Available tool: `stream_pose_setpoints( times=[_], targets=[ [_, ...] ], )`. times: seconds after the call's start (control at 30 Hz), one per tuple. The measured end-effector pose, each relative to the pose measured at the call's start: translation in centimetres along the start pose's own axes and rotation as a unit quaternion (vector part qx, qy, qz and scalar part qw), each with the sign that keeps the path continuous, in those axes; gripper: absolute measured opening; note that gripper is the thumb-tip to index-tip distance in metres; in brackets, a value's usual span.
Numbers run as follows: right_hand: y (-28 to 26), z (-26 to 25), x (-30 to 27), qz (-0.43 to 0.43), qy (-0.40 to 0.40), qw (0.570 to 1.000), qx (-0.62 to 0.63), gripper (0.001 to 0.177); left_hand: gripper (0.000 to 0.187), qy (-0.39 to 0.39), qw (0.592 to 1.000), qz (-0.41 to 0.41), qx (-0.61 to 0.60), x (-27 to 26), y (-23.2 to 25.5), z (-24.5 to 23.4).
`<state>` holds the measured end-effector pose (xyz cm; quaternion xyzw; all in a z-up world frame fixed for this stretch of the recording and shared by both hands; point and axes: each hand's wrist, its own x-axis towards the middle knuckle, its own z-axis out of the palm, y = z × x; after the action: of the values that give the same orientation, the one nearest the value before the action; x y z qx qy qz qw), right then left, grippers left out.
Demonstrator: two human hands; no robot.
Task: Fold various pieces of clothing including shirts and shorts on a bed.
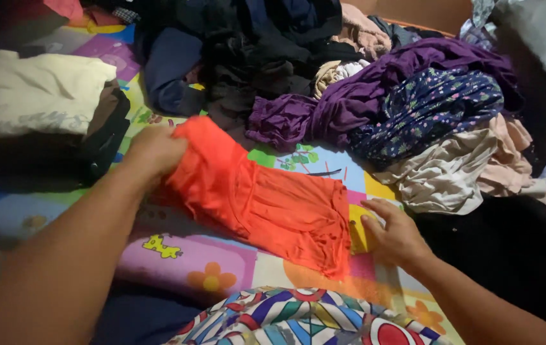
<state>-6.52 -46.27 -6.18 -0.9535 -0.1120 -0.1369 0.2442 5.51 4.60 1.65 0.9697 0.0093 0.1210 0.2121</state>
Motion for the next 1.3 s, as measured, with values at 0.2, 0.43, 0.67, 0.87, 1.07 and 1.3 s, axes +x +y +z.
stream_pose_setpoints(
  times=[0.2, 0.43, 0.67, 0.87, 1.07, 1.3],
  targets=[
    [-3.3, -0.7, 0.9, 0.207, -0.025, 0.938, 0.277, 0.048, 0.025, -0.022, 0.99, 0.095, -0.097, -2.2, 12.7, 0.2],
    [-4.8, -2.2, 0.3, 0.378, -0.039, 0.826, 0.417, 0.053, 0.033, -0.242, 0.93, 0.134, -0.242, -8.2, 19.0, 3.3],
    [-6.6, 0.2, -1.6, 0.227, -0.093, 0.94, 0.237, 0.048, 0.058, -0.16, 0.983, -0.012, -0.094, -6.2, 9.3, 11.9],
    [-7.1, 0.6, -1.2, 0.243, -0.121, 0.94, 0.207, 0.05, 0.068, -0.204, 0.941, -0.147, -0.227, -8.7, 13.1, 13.4],
    [-7.8, 0.9, -0.8, 0.283, -0.093, 0.927, 0.229, 0.05, 0.045, -0.392, 0.613, -0.28, -0.627, -8.7, 16.6, 9.3],
    [-5.4, 3.7, -0.8, 0.324, -0.039, 0.848, 0.418, 0.042, 0.039, -0.34, 0.528, -0.243, -0.739, -6.6, 11.5, 4.6]
  ],
)
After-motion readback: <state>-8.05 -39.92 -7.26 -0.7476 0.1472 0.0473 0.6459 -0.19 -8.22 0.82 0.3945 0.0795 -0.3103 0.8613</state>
